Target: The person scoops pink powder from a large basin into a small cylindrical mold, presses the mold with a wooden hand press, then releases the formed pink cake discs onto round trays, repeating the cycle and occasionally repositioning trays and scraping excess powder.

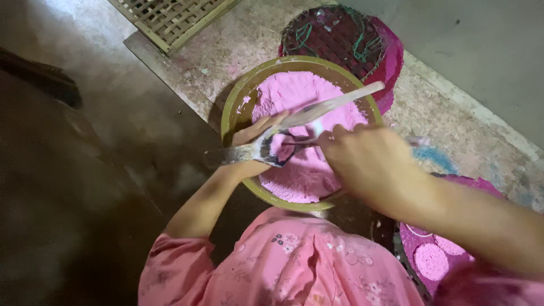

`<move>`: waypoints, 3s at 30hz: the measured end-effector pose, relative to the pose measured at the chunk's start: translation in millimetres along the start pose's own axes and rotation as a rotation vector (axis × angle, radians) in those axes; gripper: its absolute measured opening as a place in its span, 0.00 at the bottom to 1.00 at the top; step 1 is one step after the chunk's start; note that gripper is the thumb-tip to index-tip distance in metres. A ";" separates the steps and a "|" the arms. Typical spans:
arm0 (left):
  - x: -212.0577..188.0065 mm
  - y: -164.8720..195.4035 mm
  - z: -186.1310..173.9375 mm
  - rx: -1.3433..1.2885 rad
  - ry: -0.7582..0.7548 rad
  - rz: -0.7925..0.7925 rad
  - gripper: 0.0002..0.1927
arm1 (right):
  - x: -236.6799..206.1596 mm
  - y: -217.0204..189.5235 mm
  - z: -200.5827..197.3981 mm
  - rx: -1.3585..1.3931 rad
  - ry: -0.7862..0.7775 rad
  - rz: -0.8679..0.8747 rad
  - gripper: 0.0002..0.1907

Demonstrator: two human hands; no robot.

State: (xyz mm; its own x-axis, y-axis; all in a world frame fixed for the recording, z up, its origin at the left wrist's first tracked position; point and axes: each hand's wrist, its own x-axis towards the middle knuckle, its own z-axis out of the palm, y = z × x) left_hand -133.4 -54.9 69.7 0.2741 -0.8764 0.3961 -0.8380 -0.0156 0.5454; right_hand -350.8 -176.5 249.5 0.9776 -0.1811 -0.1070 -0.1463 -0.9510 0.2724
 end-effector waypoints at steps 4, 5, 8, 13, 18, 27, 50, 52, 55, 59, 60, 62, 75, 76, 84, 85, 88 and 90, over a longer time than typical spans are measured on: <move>0.8 0.9 23.9 0.001 0.059 0.073 0.35 | 36.5 -39.1 60.5 -0.113 0.093 -0.041 0.11; 0.1 0.1 30.4 -0.002 0.069 0.109 0.31 | 38.5 -42.7 69.4 -0.104 0.108 -0.053 0.11; 5.7 -7.8 42.4 -0.019 -0.021 -0.043 0.32 | 32.2 -25.3 75.5 0.172 0.104 -0.020 0.12; 16.1 -37.1 15.4 -0.253 0.218 -0.283 0.17 | 11.8 22.3 68.0 0.415 0.249 0.208 0.16; 33.7 -38.4 17.6 0.444 0.369 -0.093 0.32 | 67.4 -10.8 127.9 0.973 0.273 0.303 0.27; 25.5 -86.9 24.9 -0.191 0.605 -0.234 0.27 | 37.6 -42.5 190.0 1.314 0.040 0.166 0.25; -2.5 280.8 149.2 -0.539 -0.726 0.017 0.19 | -306.9 45.5 132.1 0.671 0.915 0.011 0.33; 1.8 302.2 163.4 -0.515 -0.745 0.110 0.20 | -325.6 44.6 140.1 0.564 0.959 -0.035 0.35; 0.9 324.4 197.0 -0.496 -0.765 0.249 0.23 | -353.5 41.7 158.6 0.546 0.934 0.051 0.38; 11.4 343.2 253.8 -0.468 -0.815 0.437 0.28 | -407.3 45.6 186.5 0.882 0.889 0.324 0.39; 16.6 347.8 266.3 -0.461 -0.831 0.481 0.29 | -424.2 49.2 193.8 1.078 0.892 0.439 0.41; 24.5 357.1 285.6 -0.511 -0.840 0.529 0.31 | -457.7 68.2 208.1 1.537 0.662 0.543 0.43; 84.2 306.3 456.3 -2.125 -0.787 -0.502 0.48 | -522.2 70.1 323.2 1.980 -0.165 0.678 0.61; 85.1 291.8 470.7 -1.877 -0.727 -0.599 0.44 | -522.0 68.8 327.4 1.946 -0.096 0.704 0.61; 19.9 249.9 508.2 -1.475 -0.533 -0.654 0.24 | -525.4 56.3 358.1 2.043 0.307 0.786 0.60; 7.0 252.2 503.5 -1.356 -0.488 -0.619 0.25 | -527.6 55.1 361.5 2.037 0.310 0.808 0.60; -26.1 260.3 481.8 -0.862 -0.382 -0.449 0.27 | -529.8 52.8 368.9 2.027 0.292 0.841 0.60; -27.9 260.3 465.1 -0.358 -0.334 -0.228 0.28 | -524.9 51.8 371.0 2.018 0.263 0.813 0.61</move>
State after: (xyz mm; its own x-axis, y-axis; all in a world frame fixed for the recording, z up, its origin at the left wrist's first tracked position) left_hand -578.6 -258.5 -142.9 0.2161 -0.9763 0.0137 -0.5456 -0.1092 0.8309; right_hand -927.6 -223.7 -35.0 0.6057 -0.7020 -0.3745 -0.1663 0.3486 -0.9224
